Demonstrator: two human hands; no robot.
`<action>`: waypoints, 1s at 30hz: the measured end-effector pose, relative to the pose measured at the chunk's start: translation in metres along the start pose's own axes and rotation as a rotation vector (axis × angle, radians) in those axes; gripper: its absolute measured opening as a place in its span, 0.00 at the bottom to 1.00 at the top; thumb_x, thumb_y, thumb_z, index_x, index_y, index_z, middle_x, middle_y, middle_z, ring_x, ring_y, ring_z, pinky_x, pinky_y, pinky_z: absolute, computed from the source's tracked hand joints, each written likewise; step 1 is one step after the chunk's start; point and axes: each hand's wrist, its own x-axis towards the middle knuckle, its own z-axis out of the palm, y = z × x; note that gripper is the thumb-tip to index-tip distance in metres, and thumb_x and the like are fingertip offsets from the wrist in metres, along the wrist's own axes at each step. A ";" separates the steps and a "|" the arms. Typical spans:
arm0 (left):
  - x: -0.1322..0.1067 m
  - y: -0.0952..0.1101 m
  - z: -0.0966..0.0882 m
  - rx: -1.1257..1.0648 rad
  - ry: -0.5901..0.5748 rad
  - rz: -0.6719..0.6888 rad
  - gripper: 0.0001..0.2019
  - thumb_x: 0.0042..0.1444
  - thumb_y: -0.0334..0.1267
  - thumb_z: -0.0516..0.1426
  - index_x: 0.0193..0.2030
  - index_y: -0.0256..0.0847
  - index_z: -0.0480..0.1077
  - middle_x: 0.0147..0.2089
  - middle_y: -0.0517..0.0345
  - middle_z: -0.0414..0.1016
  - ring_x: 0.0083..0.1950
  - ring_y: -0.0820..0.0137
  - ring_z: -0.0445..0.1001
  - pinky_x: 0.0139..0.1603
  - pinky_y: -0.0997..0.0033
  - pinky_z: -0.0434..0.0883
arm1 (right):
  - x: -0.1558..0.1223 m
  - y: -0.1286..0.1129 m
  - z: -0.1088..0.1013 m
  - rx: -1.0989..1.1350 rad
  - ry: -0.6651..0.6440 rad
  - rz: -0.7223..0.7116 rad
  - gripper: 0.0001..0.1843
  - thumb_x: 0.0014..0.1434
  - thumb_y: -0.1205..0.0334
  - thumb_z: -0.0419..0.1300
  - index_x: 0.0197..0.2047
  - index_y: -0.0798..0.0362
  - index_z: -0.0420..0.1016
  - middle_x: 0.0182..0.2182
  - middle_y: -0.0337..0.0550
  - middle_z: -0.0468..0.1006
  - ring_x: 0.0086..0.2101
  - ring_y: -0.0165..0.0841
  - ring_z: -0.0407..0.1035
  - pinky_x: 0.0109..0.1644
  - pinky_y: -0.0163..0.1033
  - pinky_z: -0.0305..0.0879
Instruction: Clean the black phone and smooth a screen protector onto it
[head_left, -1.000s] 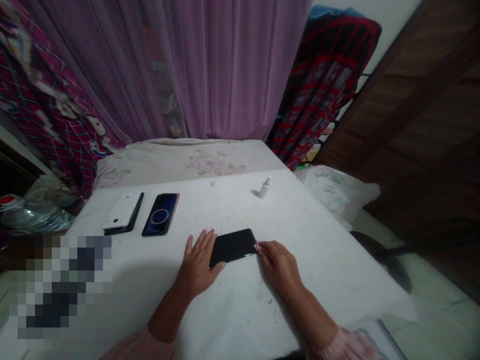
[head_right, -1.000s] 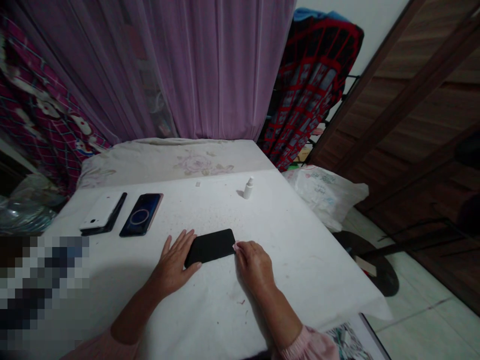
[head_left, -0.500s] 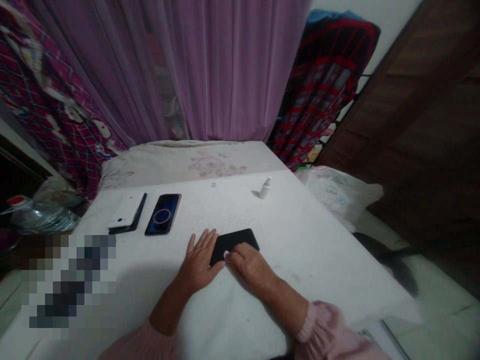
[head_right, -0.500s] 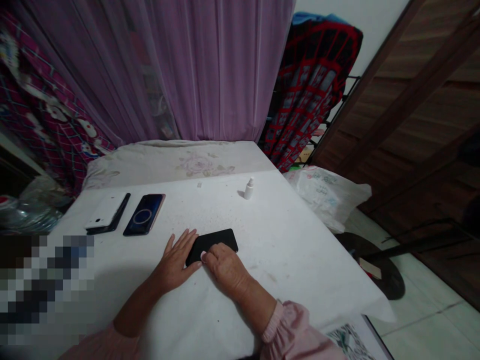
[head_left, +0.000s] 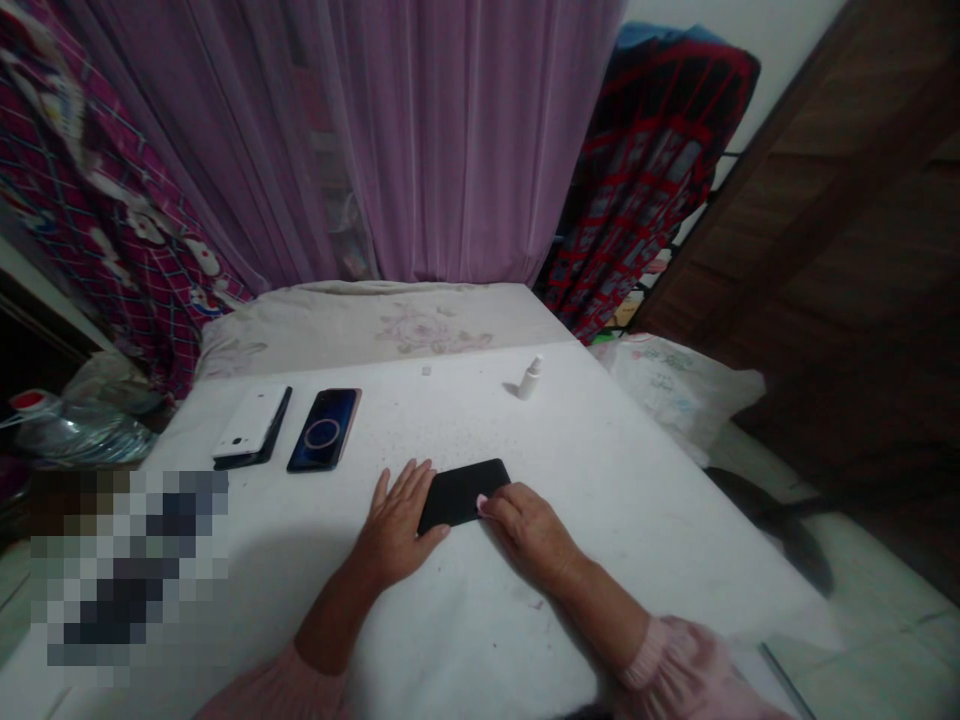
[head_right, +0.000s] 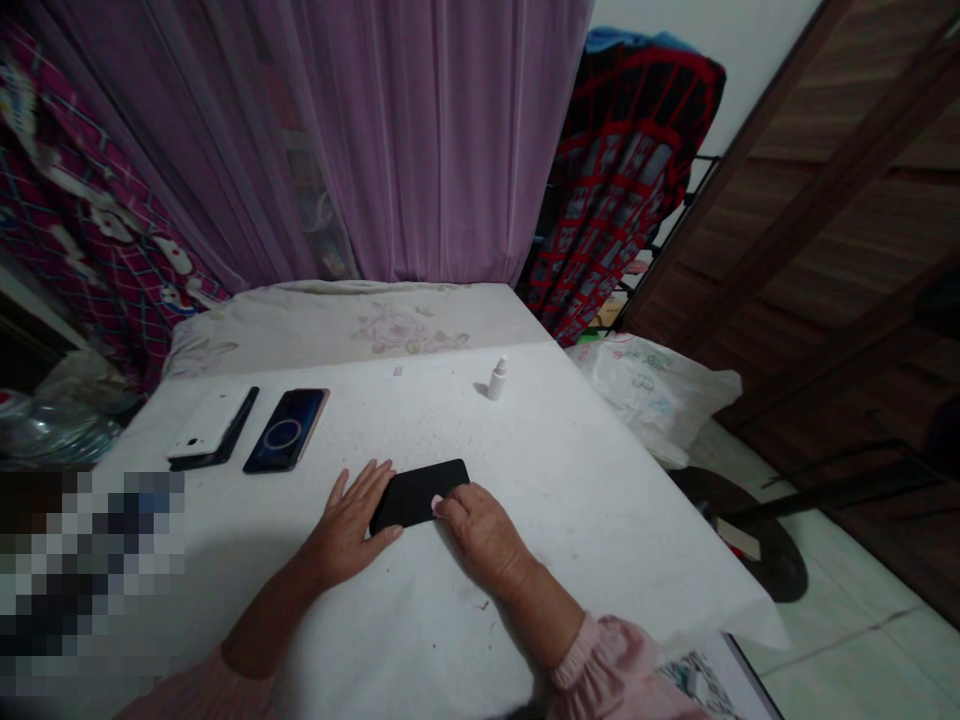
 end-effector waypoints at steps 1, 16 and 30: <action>0.000 0.000 0.000 0.005 0.013 0.008 0.34 0.62 0.49 0.52 0.72 0.39 0.49 0.71 0.43 0.59 0.72 0.53 0.54 0.71 0.43 0.48 | 0.005 -0.007 0.004 0.008 -0.009 -0.019 0.14 0.70 0.65 0.49 0.39 0.53 0.75 0.30 0.44 0.75 0.31 0.33 0.67 0.34 0.36 0.65; -0.001 -0.003 0.001 0.001 0.021 0.029 0.33 0.63 0.49 0.51 0.71 0.38 0.50 0.71 0.43 0.59 0.72 0.53 0.54 0.70 0.41 0.50 | -0.027 0.022 -0.009 0.095 0.116 0.432 0.11 0.66 0.59 0.55 0.39 0.51 0.77 0.34 0.45 0.81 0.35 0.35 0.75 0.40 0.40 0.71; -0.001 -0.002 0.002 0.007 0.029 0.033 0.34 0.62 0.49 0.51 0.72 0.40 0.49 0.70 0.43 0.59 0.72 0.53 0.55 0.70 0.43 0.48 | 0.043 0.059 0.015 0.167 -0.059 0.508 0.05 0.60 0.64 0.62 0.38 0.49 0.81 0.35 0.43 0.83 0.37 0.36 0.77 0.41 0.39 0.70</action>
